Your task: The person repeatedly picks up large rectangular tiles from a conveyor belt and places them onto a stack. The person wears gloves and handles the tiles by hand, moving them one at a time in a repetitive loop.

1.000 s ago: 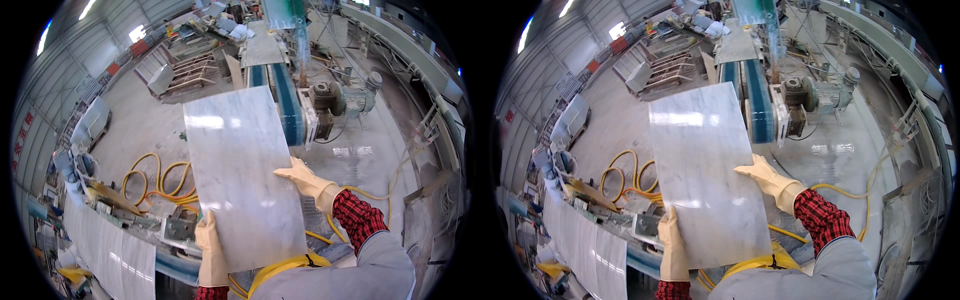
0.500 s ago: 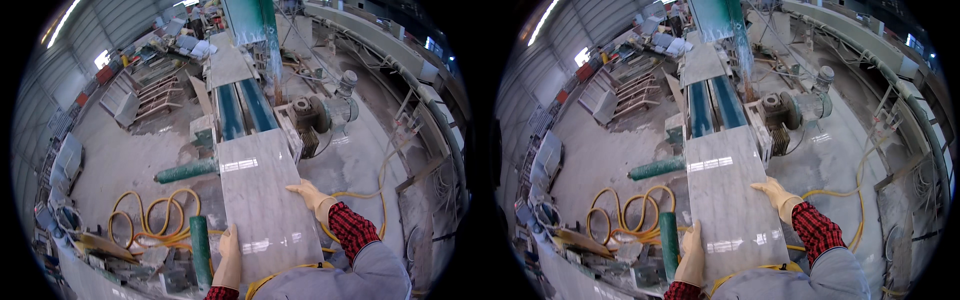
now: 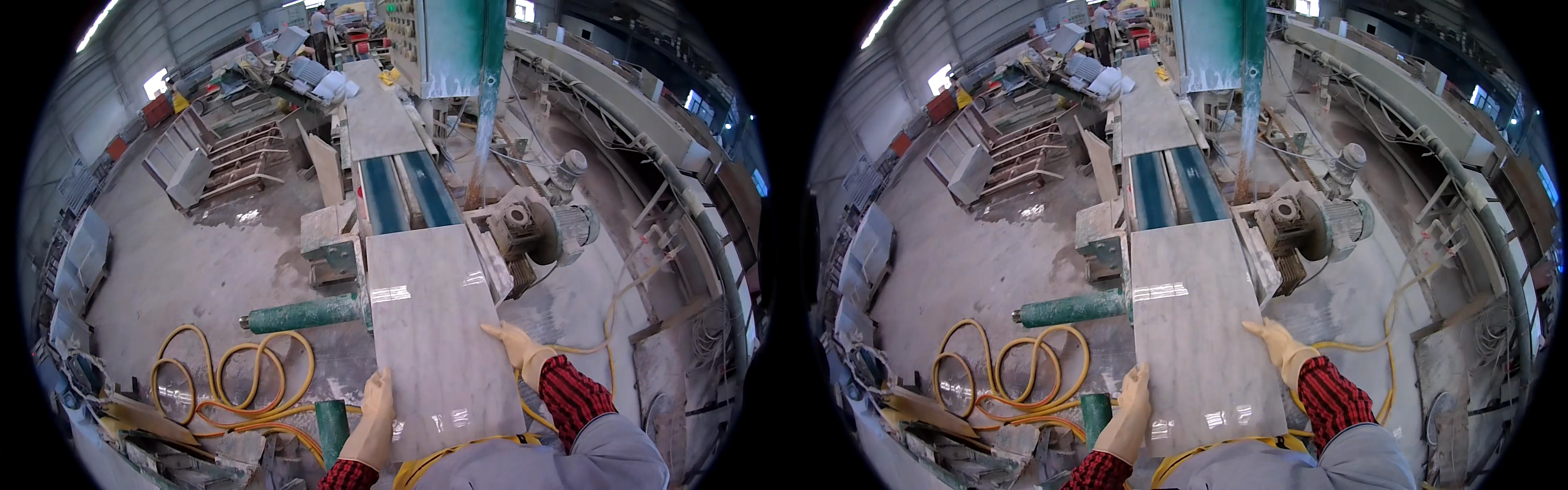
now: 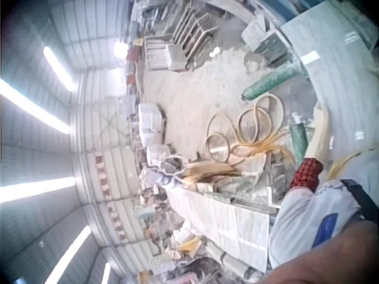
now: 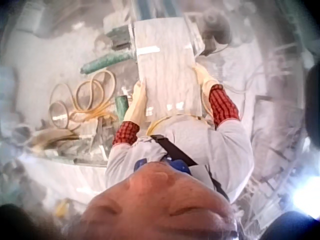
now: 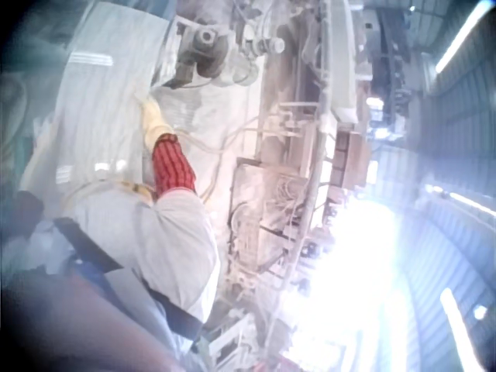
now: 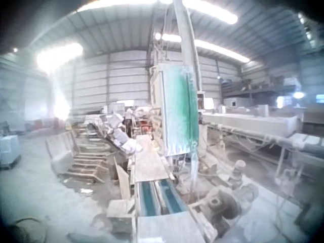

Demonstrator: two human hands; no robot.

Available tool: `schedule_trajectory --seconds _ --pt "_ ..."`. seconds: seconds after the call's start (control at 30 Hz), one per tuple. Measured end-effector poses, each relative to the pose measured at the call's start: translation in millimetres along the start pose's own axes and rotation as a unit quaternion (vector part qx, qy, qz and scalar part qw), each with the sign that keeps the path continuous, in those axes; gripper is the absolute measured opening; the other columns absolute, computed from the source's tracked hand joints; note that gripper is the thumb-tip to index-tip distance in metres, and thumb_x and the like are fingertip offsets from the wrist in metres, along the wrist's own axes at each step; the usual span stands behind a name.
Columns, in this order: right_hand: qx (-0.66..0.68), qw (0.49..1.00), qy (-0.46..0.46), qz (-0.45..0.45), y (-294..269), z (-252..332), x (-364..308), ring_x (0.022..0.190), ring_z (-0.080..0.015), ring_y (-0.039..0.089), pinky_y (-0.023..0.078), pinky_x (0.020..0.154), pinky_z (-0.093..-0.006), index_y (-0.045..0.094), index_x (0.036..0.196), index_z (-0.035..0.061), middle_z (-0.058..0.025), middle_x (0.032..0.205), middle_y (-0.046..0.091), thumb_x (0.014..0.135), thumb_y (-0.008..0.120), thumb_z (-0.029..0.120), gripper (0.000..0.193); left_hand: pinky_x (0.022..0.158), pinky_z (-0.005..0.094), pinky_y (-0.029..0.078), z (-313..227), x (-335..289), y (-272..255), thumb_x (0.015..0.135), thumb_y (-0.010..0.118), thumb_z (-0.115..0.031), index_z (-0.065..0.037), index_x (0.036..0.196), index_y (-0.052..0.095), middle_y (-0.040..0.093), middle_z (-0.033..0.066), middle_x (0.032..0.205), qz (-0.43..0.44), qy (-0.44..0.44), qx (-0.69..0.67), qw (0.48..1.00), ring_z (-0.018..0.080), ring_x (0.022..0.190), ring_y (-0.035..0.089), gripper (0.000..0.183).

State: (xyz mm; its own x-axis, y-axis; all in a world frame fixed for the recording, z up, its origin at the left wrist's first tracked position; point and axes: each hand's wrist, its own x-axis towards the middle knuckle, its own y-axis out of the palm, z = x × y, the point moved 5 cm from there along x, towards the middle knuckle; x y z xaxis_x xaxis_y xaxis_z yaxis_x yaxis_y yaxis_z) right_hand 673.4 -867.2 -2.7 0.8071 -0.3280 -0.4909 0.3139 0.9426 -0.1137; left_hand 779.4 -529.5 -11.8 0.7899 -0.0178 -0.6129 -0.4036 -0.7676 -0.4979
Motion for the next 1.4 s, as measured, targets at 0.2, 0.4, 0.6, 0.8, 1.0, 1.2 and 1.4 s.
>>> schedule_trajectory --seconds 0.2,0.4,0.6,0.8,1.0,1.2,1.4 --pt "-0.096 0.991 0.041 0.081 -4.3 -24.8 -79.0 0.116 -0.0235 0.067 0.053 0.101 -0.0377 0.061 0.137 -0.0075 -0.0160 0.125 0.069 0.102 0.070 0.032 0.053 0.103 0.0392 0.053 11.4 30.5 9.8 0.106 0.056 -0.044 -0.006 0.145 0.061 0.069 0.0115 0.136 0.191 0.021 -0.361 0.913 0.0247 0.122 0.067 0.054" --pt "-0.010 0.981 0.193 0.005 1.3 -60.9 -90.6 0.092 -0.0193 0.070 0.057 0.080 -0.0352 0.073 0.114 -0.0047 -0.0084 0.094 0.071 0.099 0.074 0.041 0.048 0.097 0.0386 0.056 48.5 -3.6 -7.7 0.107 0.060 -0.044 0.003 0.141 0.062 0.072 0.0150 0.130 0.251 -0.053 -0.212 0.943 0.0245 0.114 0.069 0.058" --pt "-0.018 0.995 0.085 -0.044 -7.2 -23.7 -25.3 0.087 -0.0220 0.071 0.055 0.081 -0.0341 0.071 0.115 -0.0055 -0.0127 0.106 0.075 0.100 0.069 0.051 0.058 0.084 0.0394 0.060 2.4 51.2 3.4 0.106 0.060 -0.050 0.008 0.142 0.059 0.069 0.0157 0.134 0.203 -0.026 -0.191 0.960 0.0252 0.113 0.070 0.068" --pt "-0.169 0.977 -0.067 -0.112 -37.0 -12.1 91.5 0.093 -0.0304 0.075 0.058 0.087 -0.0402 0.065 0.130 -0.0008 -0.0209 0.110 0.073 0.102 0.064 0.051 0.059 0.063 0.0320 0.061 -78.0 111.4 19.7 0.106 0.058 -0.053 -0.003 0.135 0.064 0.071 0.0123 0.123 0.123 -0.035 -0.272 0.954 0.0254 0.091 0.073 0.058" --pt "0.155 0.979 0.053 -0.121 -32.6 -35.7 94.7 0.096 -0.0321 0.074 0.061 0.087 -0.0421 0.065 0.126 -0.0034 -0.0233 0.113 0.073 0.103 0.062 0.058 0.066 0.062 0.0318 0.061 -43.7 142.4 27.8 0.109 0.053 -0.052 0.001 0.128 0.065 0.077 0.0136 0.110 0.201 -0.055 -0.375 0.903 0.0228 0.082 0.074 0.058" --pt "0.196 0.977 0.080 -0.012 17.5 -24.9 81.6 0.085 -0.0273 0.074 0.063 0.084 -0.0394 0.067 0.121 -0.0059 -0.0202 0.100 0.077 0.108 0.054 0.053 0.062 0.060 0.0286 0.060 -66.5 97.1 44.4 0.115 0.043 -0.037 0.011 0.125 0.063 0.076 0.0180 0.113 0.270 -0.061 -0.345 0.897 0.0209 0.079 0.074 0.053" --pt "0.161 0.976 0.136 -0.052 22.7 -29.9 121.0 0.066 -0.0241 0.069 0.059 0.066 -0.0348 0.071 0.115 -0.0066 -0.0140 0.081 0.075 0.109 0.053 0.052 0.061 0.048 0.0171 0.047 -51.1 148.7 65.8 0.116 0.040 -0.030 0.018 0.114 0.064 0.074 0.0139 0.092 0.308 -0.079 -0.460 0.829 0.0101 0.060 0.060 0.054"
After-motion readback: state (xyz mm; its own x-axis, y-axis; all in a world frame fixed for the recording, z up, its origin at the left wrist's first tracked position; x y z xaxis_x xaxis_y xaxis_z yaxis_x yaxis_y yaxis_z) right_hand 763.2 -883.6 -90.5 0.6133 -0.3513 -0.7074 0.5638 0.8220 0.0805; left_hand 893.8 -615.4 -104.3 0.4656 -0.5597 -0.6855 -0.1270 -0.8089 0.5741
